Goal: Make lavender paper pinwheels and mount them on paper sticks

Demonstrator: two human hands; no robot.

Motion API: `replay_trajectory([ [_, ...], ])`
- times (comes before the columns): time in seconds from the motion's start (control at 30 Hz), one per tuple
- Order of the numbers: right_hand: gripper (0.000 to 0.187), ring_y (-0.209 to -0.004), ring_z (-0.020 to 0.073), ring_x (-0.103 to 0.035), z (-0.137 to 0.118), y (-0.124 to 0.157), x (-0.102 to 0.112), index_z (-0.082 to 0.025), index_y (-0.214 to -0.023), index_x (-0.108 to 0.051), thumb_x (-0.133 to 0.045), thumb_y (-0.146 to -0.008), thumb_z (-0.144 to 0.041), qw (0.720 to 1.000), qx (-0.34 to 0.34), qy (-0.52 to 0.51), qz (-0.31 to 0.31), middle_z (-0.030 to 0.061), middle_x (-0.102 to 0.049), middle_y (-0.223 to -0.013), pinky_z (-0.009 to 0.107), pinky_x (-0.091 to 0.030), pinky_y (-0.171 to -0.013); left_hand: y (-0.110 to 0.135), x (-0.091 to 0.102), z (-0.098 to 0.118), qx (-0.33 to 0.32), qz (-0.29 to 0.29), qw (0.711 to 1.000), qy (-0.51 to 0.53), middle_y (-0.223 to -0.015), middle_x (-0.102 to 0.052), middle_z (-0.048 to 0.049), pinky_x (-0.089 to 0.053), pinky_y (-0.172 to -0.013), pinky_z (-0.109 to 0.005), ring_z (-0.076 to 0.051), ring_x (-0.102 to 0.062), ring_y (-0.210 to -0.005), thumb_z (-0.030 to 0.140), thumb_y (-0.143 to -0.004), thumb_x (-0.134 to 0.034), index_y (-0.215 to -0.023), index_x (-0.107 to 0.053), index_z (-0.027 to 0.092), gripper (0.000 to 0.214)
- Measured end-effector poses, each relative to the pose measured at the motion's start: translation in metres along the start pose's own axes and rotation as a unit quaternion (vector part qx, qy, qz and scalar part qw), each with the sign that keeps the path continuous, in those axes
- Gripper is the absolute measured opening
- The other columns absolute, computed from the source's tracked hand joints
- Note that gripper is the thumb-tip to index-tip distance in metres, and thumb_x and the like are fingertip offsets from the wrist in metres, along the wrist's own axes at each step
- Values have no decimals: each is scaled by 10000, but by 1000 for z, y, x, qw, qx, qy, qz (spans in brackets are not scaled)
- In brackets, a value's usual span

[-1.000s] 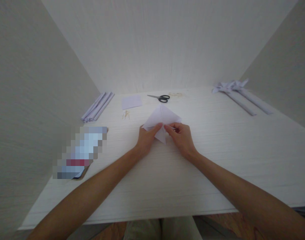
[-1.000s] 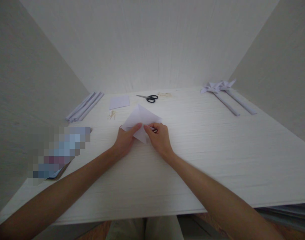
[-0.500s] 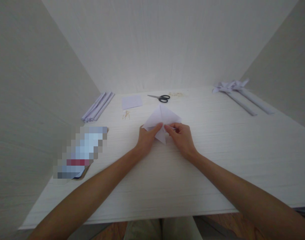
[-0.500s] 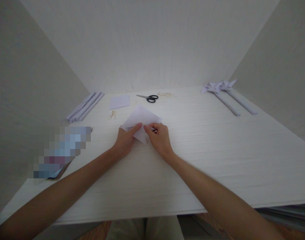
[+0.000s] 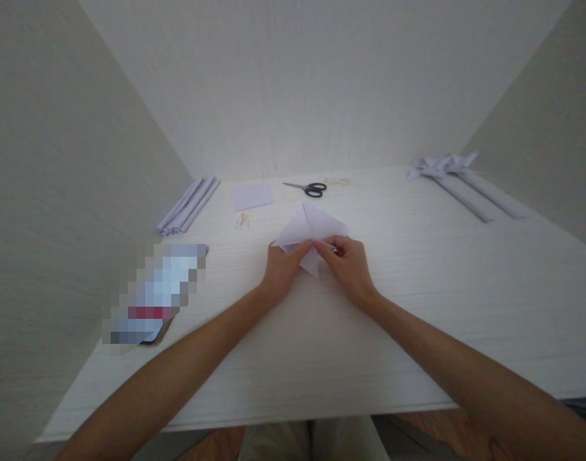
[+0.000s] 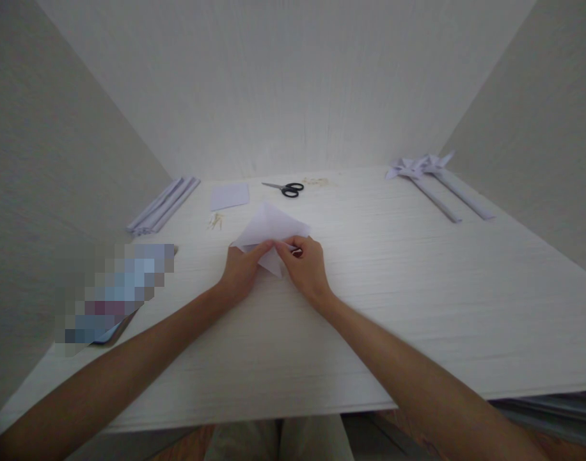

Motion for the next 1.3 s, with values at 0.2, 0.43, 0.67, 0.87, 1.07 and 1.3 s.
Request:
replay_trajectory([
  [0.2,334,-570,88,-535,1,5,-4,-216,-721,-372,-667,-565,-217,984,-35,-164,54,-56,-524,-692,205,-438,-494,3,-5,0,3,7,996,83,-814,-670,-67,-482,-659,-275,-156,-607,-703,242,-566,-661,-807,-641,115,273],
  [0.43,532,-611,113,-588,12,5,-10,-274,-888,-264,-680,-560,-223,950,-90,-292,68,-55,-606,-739,233,-461,-537,10,-11,2,22,21,994,102,-807,-672,-86,-485,-680,-297,-178,-615,-732,239,-568,-649,-792,-636,109,259],
  [0.67,567,-521,87,-544,11,4,-12,-277,-940,-263,-668,-551,-202,934,-138,-318,85,-99,-564,-616,216,-440,-515,11,-10,-1,28,17,993,110,-797,-667,-78,-480,-685,-315,-174,-610,-701,261,-555,-672,-774,-634,113,267],
  [0.87,595,-550,82,-547,14,-10,1,-276,-919,-293,-691,-493,-160,928,-162,-329,62,-106,-560,-627,209,-441,-529,6,-4,6,58,-114,979,157,-816,-667,-66,-450,-760,-316,-176,-605,-761,217,-575,-656,-810,-627,123,254],
  [1.07,569,-498,73,-543,16,-26,25,-232,-883,-364,-706,-443,-115,937,-183,-277,-109,-96,-568,-573,183,-434,-490,-9,12,14,223,-248,924,184,-617,-633,-47,-442,-689,-290,-180,-598,-690,254,-625,-560,-649,-605,131,133],
  [1.3,625,-483,125,-578,12,-20,30,-240,-971,-341,-692,-473,-102,928,-171,-174,-282,-63,-620,-596,225,-447,-437,-5,11,18,217,-328,919,43,-622,-627,-99,-429,-617,-279,-150,-556,-565,216,-570,-614,-590,-629,89,129],
])
Point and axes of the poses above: each hand's wrist, its own y-axis away from the middle knuckle, its own x-axis out of the back of the hand, z = x × y, the point moved 2 cm from there along -y, towards the middle knuckle
